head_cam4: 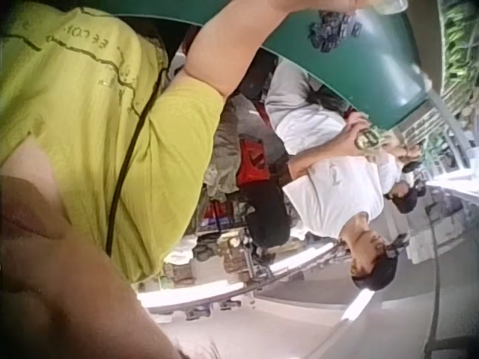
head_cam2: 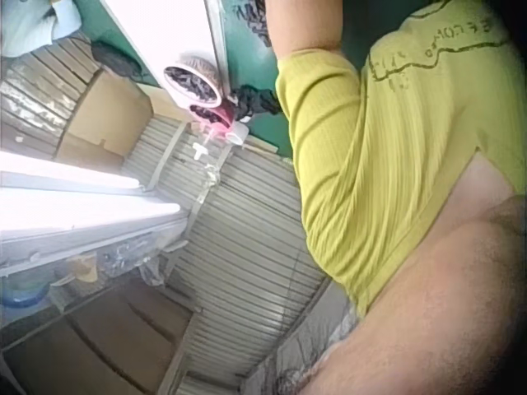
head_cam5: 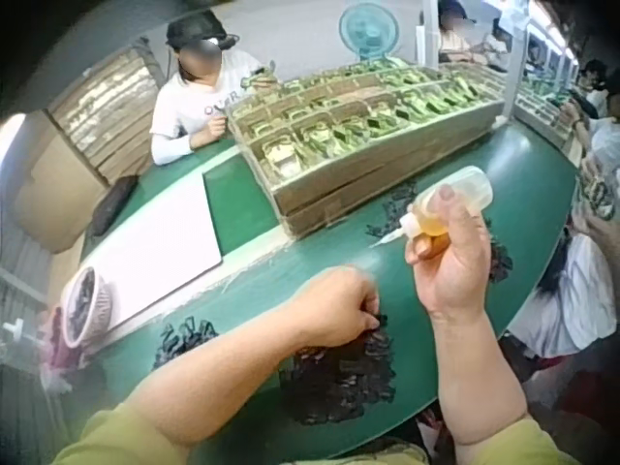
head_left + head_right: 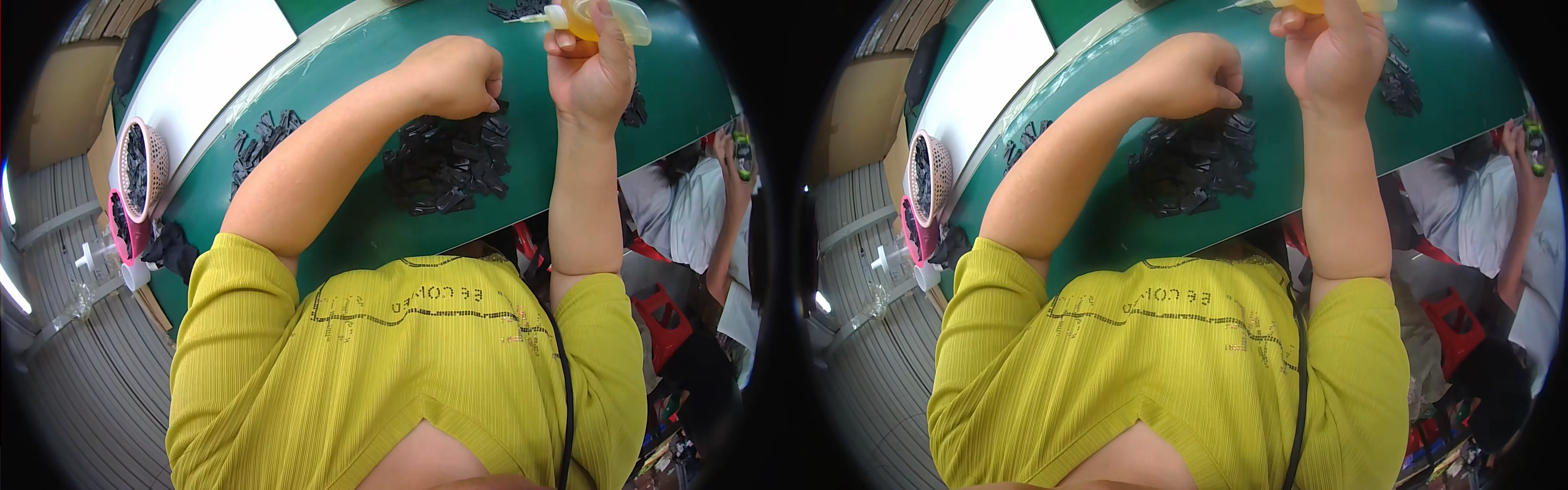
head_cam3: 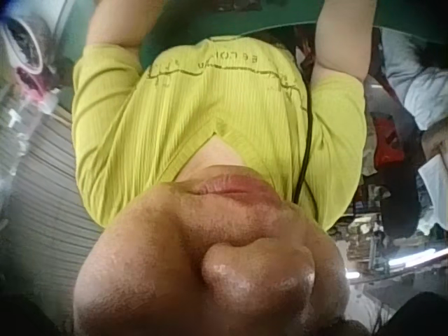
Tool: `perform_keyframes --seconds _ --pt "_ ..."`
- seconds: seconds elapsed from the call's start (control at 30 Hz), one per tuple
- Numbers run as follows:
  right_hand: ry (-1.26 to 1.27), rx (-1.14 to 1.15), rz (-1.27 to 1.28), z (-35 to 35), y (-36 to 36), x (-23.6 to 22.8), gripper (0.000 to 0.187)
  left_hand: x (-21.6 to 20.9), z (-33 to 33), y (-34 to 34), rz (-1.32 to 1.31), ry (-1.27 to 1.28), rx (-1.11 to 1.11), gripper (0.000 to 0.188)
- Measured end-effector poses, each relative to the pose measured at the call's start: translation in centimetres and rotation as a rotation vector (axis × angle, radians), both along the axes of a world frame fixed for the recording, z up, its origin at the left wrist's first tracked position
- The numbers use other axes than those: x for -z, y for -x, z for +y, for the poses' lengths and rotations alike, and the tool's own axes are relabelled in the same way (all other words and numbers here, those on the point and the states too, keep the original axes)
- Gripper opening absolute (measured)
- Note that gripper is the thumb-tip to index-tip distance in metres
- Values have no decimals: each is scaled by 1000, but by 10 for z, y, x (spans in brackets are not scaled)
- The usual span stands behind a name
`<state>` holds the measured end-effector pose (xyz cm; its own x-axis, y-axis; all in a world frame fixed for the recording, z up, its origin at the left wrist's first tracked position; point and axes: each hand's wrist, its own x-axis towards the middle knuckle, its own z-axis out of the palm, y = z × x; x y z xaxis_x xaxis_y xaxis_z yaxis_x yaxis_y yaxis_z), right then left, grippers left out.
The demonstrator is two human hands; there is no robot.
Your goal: The person attaches plastic pieces onto toy car shells by hand and places the shells into a tray. The person then applies liquid to small plastic parts using a squeeze bottle and places them onto a sheet.
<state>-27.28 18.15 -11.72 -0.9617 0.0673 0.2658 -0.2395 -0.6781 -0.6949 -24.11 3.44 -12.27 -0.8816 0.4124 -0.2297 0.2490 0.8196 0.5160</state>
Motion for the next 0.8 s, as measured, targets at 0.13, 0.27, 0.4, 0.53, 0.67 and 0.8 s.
perform_keyframes --seconds 0.13,0.27,0.4,0.53,0.67,0.8 --pt "-3 -168 -7 10 10 9 20 -9 -31 -24 4 -256 -240 22" --pt "-90 -348 83 -28 -8 -3 19 -11 -75 -77 -161 -721 -648 26" --pt "-279 -480 146 -69 -23 0 16 -1 -93 -113 -259 -1022 -858 26" --pt "-450 -485 218 -89 -35 11 15 11 -96 -120 -294 -1199 -949 27" --pt "-509 -453 244 -90 -37 21 14 9 -100 -118 -290 -1182 -904 28" --pt "-588 -414 248 -92 -44 21 13 15 -101 -119 -305 -1179 -868 26"
